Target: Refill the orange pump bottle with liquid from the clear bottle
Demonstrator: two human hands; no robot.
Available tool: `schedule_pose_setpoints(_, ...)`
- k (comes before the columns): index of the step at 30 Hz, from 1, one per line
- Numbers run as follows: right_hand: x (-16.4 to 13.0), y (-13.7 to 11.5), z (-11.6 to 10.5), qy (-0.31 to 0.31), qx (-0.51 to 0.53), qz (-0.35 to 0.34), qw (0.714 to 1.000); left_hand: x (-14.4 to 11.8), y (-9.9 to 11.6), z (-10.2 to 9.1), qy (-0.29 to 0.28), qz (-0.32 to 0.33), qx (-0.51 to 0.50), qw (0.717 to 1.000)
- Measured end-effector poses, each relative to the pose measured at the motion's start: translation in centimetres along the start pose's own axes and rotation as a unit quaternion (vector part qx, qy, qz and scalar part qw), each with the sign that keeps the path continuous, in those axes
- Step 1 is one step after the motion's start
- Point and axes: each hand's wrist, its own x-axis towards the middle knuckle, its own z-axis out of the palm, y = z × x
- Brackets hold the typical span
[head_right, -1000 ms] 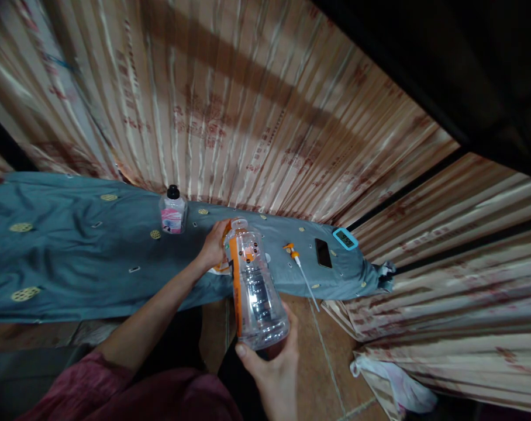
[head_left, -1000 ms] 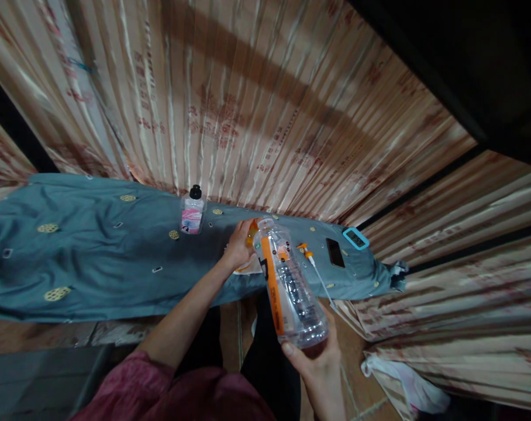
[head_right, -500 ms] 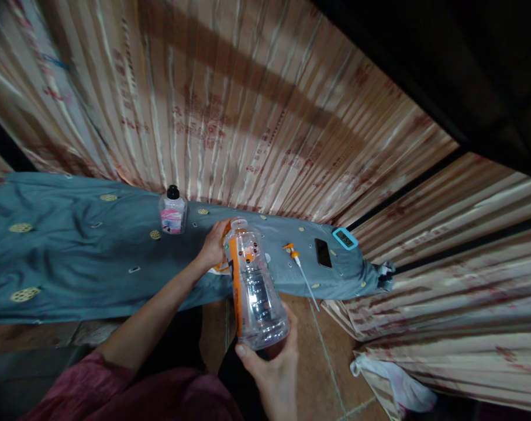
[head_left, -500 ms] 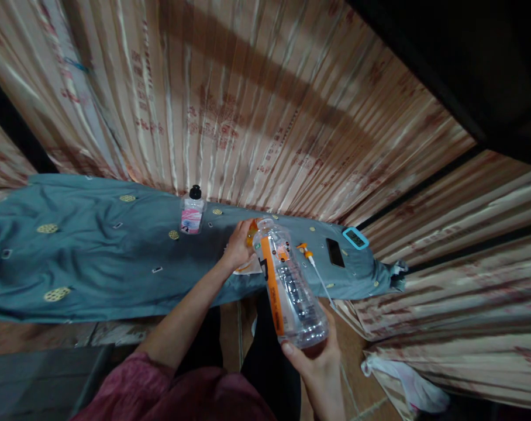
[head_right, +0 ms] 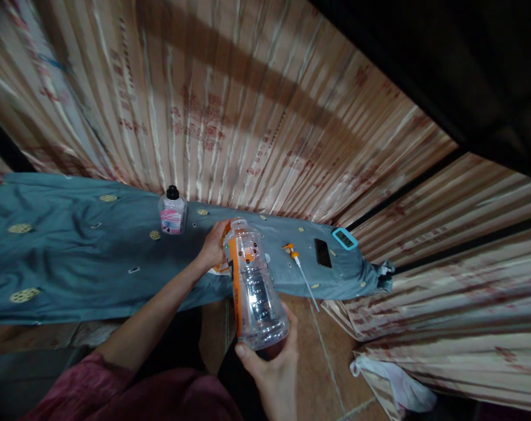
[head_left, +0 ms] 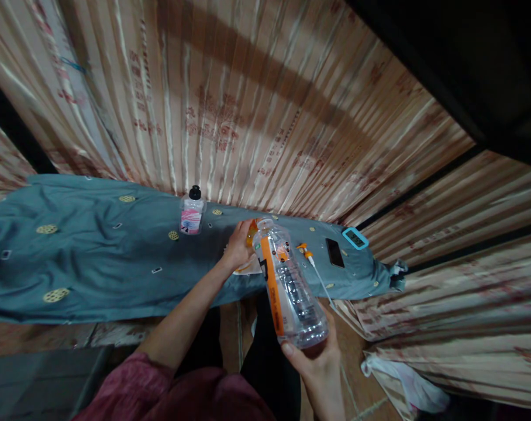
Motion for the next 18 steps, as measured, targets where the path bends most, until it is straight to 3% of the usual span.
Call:
schedule_pose_setpoints(10,0.14,0.15,-0.14,0.000,0.009,0.011,1.000,-0.05,0.13,-0.08,-0.001,-0.006,-0.008,1.000)
schedule_pose_setpoints(18,0.22,0.73,-0.23,0.000,-0.005,-0.018,1.000,0.01,0.38,-0.17,-0.004,-0.005,-0.004,1.000)
